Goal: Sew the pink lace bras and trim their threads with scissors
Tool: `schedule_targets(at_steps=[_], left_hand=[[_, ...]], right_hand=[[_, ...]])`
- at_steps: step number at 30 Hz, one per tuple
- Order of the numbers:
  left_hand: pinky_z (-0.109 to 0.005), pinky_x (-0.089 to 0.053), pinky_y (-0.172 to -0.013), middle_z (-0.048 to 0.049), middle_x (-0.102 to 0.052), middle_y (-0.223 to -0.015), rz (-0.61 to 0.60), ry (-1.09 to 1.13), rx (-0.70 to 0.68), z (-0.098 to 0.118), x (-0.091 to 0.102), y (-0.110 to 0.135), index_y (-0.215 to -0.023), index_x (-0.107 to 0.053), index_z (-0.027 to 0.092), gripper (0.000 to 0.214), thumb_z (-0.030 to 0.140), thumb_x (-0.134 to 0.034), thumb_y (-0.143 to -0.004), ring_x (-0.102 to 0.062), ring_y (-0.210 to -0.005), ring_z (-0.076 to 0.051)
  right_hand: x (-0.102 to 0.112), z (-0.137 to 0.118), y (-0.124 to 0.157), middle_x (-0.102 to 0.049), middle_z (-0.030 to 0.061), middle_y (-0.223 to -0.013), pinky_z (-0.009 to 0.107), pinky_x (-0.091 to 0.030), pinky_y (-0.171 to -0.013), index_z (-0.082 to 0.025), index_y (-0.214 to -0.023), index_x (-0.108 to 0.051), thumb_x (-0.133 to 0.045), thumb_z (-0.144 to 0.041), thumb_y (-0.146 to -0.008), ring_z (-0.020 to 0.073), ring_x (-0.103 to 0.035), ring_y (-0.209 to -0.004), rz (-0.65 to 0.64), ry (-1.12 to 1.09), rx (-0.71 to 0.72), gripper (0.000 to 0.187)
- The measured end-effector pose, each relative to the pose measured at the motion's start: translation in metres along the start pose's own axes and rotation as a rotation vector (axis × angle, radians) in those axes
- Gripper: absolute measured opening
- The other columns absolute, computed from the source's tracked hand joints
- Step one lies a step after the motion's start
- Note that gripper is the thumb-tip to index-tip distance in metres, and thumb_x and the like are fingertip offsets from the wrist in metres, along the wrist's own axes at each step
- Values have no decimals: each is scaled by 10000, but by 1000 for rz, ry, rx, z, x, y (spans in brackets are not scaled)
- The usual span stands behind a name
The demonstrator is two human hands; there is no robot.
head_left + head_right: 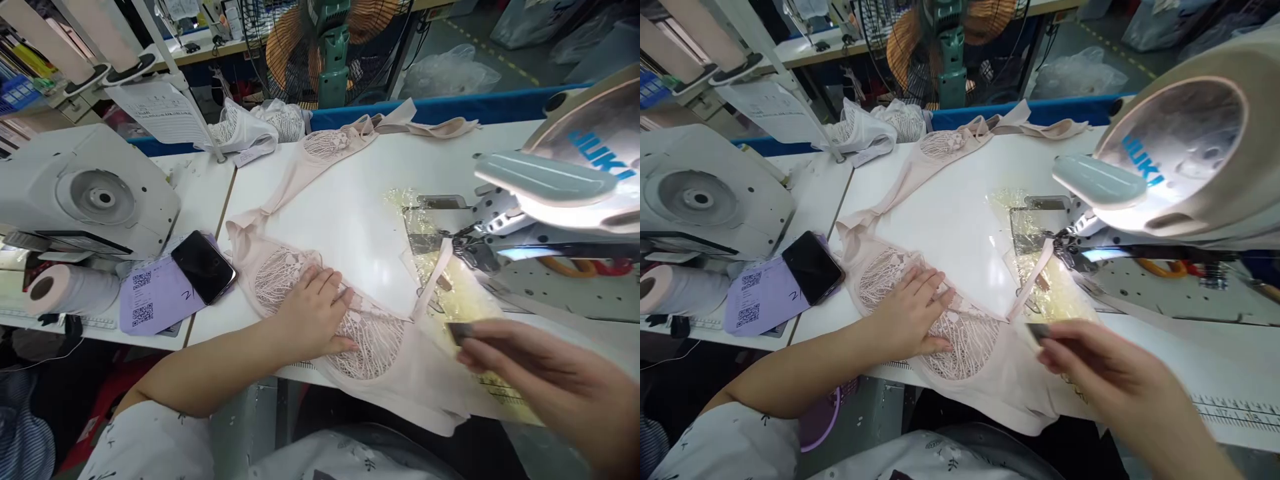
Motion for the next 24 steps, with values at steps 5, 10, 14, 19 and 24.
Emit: schedule_targets(at_steps=[5,10,14,19,24], left_hand=[[-556,-158,-1114,-240,-320,-1472,-37,30,55,-4,-2,0,-1396,-408,169,863,761,-391,-768,-283,-1372,-388],[-554,-152,-1115,-231,-280,-1493,-71,58,76,-3,-2,-1,-1420,-369,185,859,754,-386,-776,-233,-1393,-388],[-556,-143,-1116,-249,-259,-1492,-90,67,78,-3,-2,-2,-1418,-372,177,867,754,-395,-772,-224,-1393,-399],[-545,-150,-1121,-233,-286,-1488,-83,46,77,-2,-2,-2,-1401,-401,169,870,762,-398,-763,-234,-1393,-388],[-534,-167,-1122,-258,-294,-1471,-86,28,68,-1,0,-2,-1383,-431,149,859,752,-396,-772,-259,-1383,-391]], right_hand=[[-57,-82,-59,-558,24,-629,235,-405,-445,-184,-776,-564,-397,-298,-918,130,-531,-510,-10,151,368,247],[-84,-86,-86,-540,40,-684,214,-278,-425,-146,-849,-645,-362,-232,-904,115,-467,-499,-7,478,445,302],[-91,-86,-87,-491,21,-650,206,-239,-429,-150,-857,-670,-387,-214,-892,106,-408,-479,-23,562,465,292],[-95,-88,-90,-438,7,-628,210,-208,-434,-143,-817,-659,-396,-183,-877,103,-354,-469,-52,599,465,273],[-96,-89,-90,-423,7,-640,214,-201,-440,-125,-815,-646,-370,-162,-878,101,-323,-470,-82,604,464,285]])
Point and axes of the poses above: each hand's wrist, its own y-axis away from the middle knuckle, its own x-axis out of the back of the hand, z = x × y, the point moved 4 cm from there along -y, towards the middle knuckle
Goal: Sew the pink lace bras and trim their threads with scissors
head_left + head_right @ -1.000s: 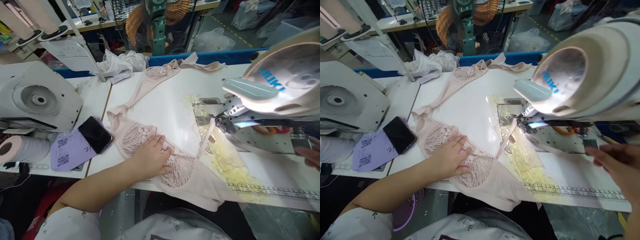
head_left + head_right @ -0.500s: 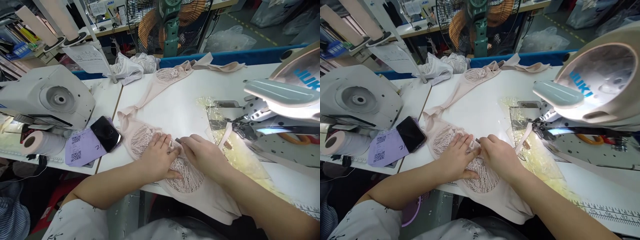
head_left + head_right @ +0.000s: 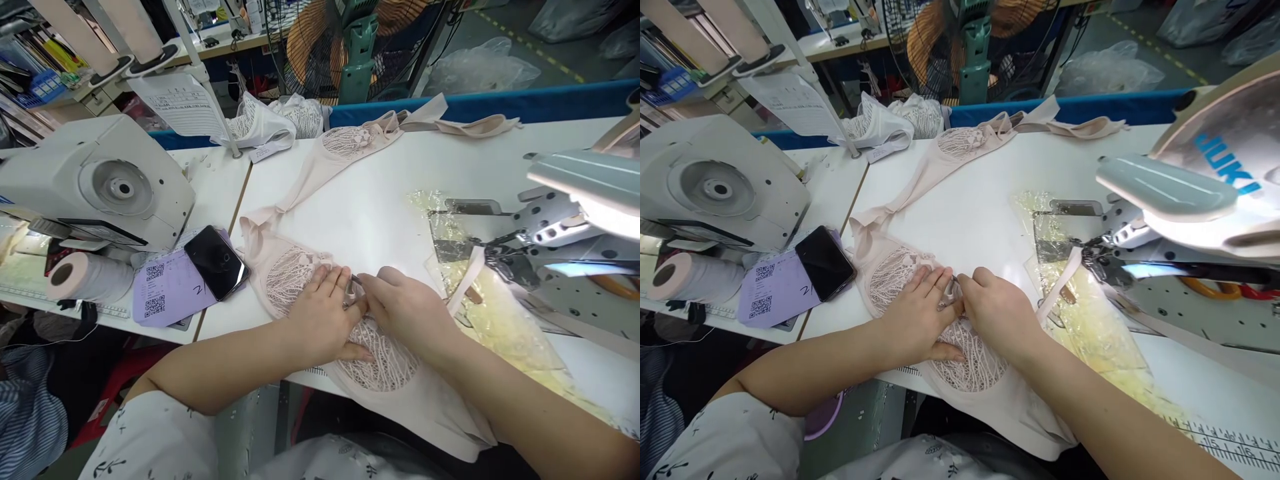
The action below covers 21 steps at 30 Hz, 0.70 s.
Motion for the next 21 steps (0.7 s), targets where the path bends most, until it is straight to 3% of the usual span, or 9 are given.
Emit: schedule_targets(at_steps=[11,21], left_hand=[[-538,-179,-1119,-233,-339,-1462,15,-19,-5,0,1,0,-1363,-458,163,846,756,-400,-763,-294,-1372,-380],[-548,-196,-1105,-259,-331,-1457,11,-19,5,0,1,-2,-1413,-385,175,877,750,-430,-752,-278,-1371,-405]], right_hand=[[1,-2,-2,-383,-6,-630,206,-182,-431,-110,-819,-647,-418,-110,-828,92,-284,-458,-49,29,31,229],[12,1,15,-365,-8,-610,217,-158,-416,-109,-799,-643,-424,-88,-823,91,-278,-436,-93,108,64,221]])
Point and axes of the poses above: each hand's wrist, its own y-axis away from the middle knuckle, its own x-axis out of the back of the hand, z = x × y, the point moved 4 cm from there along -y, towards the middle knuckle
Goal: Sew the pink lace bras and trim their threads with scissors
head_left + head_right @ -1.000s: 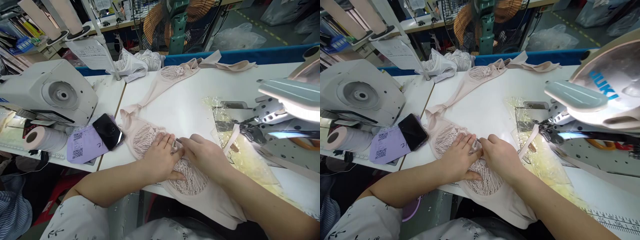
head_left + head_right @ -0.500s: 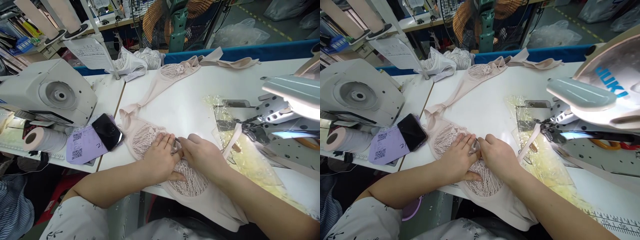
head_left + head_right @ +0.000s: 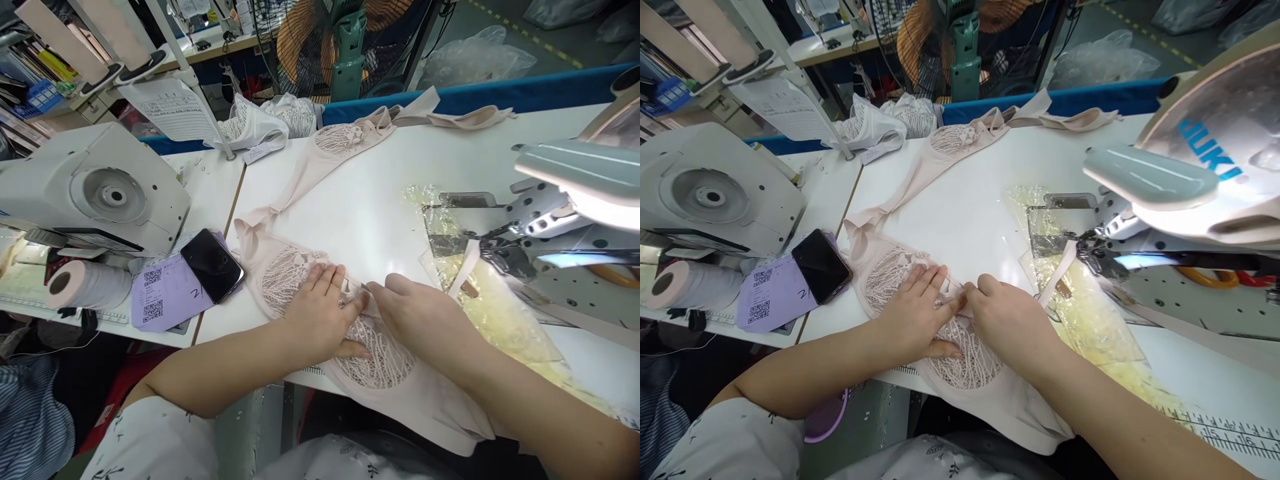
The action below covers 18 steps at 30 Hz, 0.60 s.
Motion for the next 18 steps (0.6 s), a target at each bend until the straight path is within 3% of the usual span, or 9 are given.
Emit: schedule_targets(at_steps=[6,11,14,18], left_hand=[[-547,-186,-1108,-239,-319,-1471,-14,8,5,1,1,0,-1410,-394,201,851,748,-424,-758,-291,-1368,-395],[-556,-178,-1108,-229,-319,-1475,-11,12,11,1,0,-1,-1395,-417,210,841,754,-423,-753,-306,-1361,-390],[-552,-182,-1109,-232,-329,-1469,-3,5,5,1,0,0,-1397,-412,206,833,749,-412,-764,-297,-1368,-387],[-553,-181,-1109,-236,-322,-1470,0,2,5,0,-1,0,-1411,-390,211,847,756,-401,-762,-279,-1375,-390]], right_hand=[[5,3,15,-328,-17,-581,229,-134,-412,-119,-688,-605,-376,-31,-793,92,-230,-417,59,42,31,267],[10,9,24,-376,-8,-586,213,-158,-405,-115,-785,-666,-367,-88,-856,81,-268,-411,165,31,28,308],[11,8,16,-401,-2,-590,200,-187,-404,-113,-854,-689,-362,-136,-887,85,-319,-427,260,1,29,329],[6,3,-3,-430,8,-613,195,-199,-406,-110,-879,-693,-402,-118,-859,84,-331,-438,184,-27,-6,292]])
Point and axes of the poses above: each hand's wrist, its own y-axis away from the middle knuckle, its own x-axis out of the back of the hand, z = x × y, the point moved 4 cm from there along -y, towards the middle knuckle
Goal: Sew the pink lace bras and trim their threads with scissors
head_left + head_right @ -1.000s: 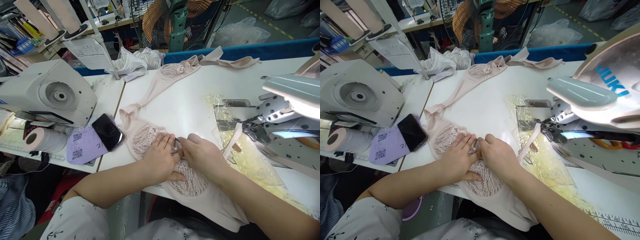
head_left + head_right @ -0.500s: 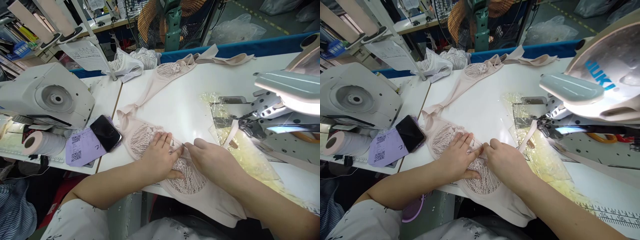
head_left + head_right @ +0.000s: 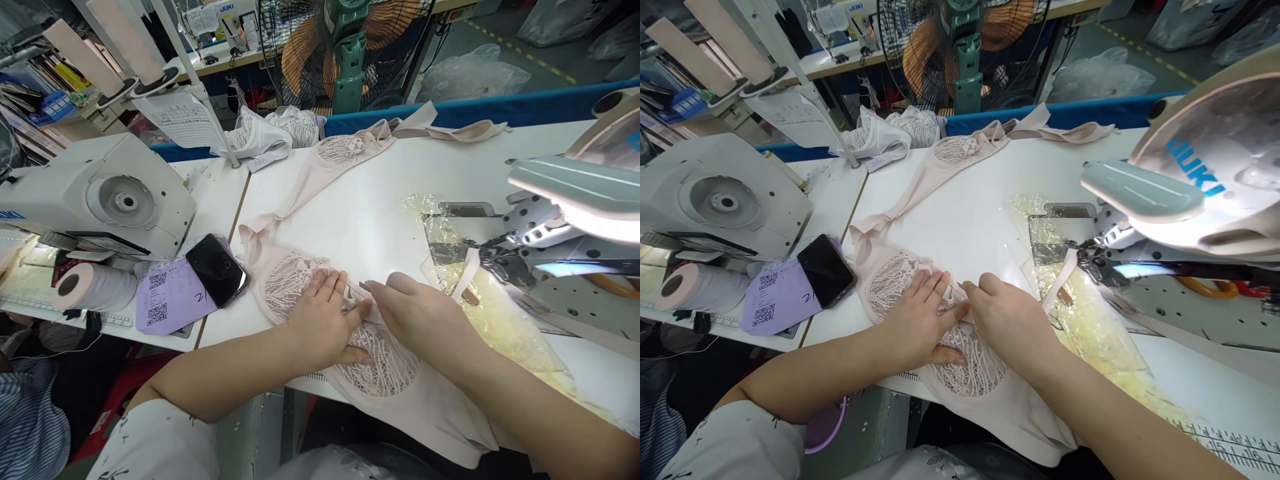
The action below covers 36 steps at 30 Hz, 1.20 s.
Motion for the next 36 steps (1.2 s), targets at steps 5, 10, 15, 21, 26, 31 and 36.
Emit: schedule_targets(at_steps=[5,10,15,21,26,31,36], left_hand=[[-563,-173,-1111,-235,-339,-1461,19,-1,-20,0,-2,0,-1395,-419,198,851,763,-390,-760,-297,-1368,-388],[-562,-171,-1111,-257,-327,-1456,2,-2,-25,0,-3,0,-1394,-423,190,841,755,-377,-773,-274,-1373,-402],[-561,-184,-1102,-267,-306,-1463,-5,6,-7,0,-1,0,-1418,-381,207,850,755,-389,-768,-261,-1375,-412],[-554,-199,-1099,-232,-342,-1461,-12,27,5,0,4,-1,-1386,-432,233,799,738,-433,-766,-300,-1362,-403],[-564,-194,-1100,-247,-342,-1457,9,17,-1,0,3,0,-1387,-432,222,817,742,-438,-757,-292,-1361,-415],[-577,-211,-1091,-262,-354,-1443,48,9,-13,-1,-1,0,-1382,-438,207,827,745,-432,-755,-305,-1355,-417],[-593,-212,-1084,-248,-361,-1446,83,5,-14,0,-2,0,-1369,-457,234,789,734,-447,-759,-315,-1350,-416]], right_hand=[[-7,-6,-15,-407,-2,-628,203,-183,-416,-119,-834,-672,-484,-102,-816,89,-319,-450,-116,-2,-31,190],[-11,-7,-19,-381,-11,-636,216,-166,-417,-135,-805,-651,-502,-70,-787,88,-258,-446,-265,9,-67,163],[3,1,1,-382,-12,-591,202,-153,-383,-124,-735,-670,-472,-88,-808,72,-264,-398,-175,11,-25,214],[11,10,26,-407,-5,-573,202,-190,-390,-107,-871,-710,-364,-140,-904,91,-328,-427,97,22,28,349],[-1,7,20,-426,-5,-600,208,-189,-391,-112,-905,-698,-399,-126,-878,87,-344,-433,-2,-22,-24,300],[-5,6,17,-444,1,-625,201,-191,-395,-113,-905,-683,-476,-94,-827,86,-364,-450,-135,-6,-50,222],[4,9,28,-408,-4,-579,210,-176,-377,-103,-814,-677,-439,-35,-795,88,-327,-414,-121,9,-2,248]])
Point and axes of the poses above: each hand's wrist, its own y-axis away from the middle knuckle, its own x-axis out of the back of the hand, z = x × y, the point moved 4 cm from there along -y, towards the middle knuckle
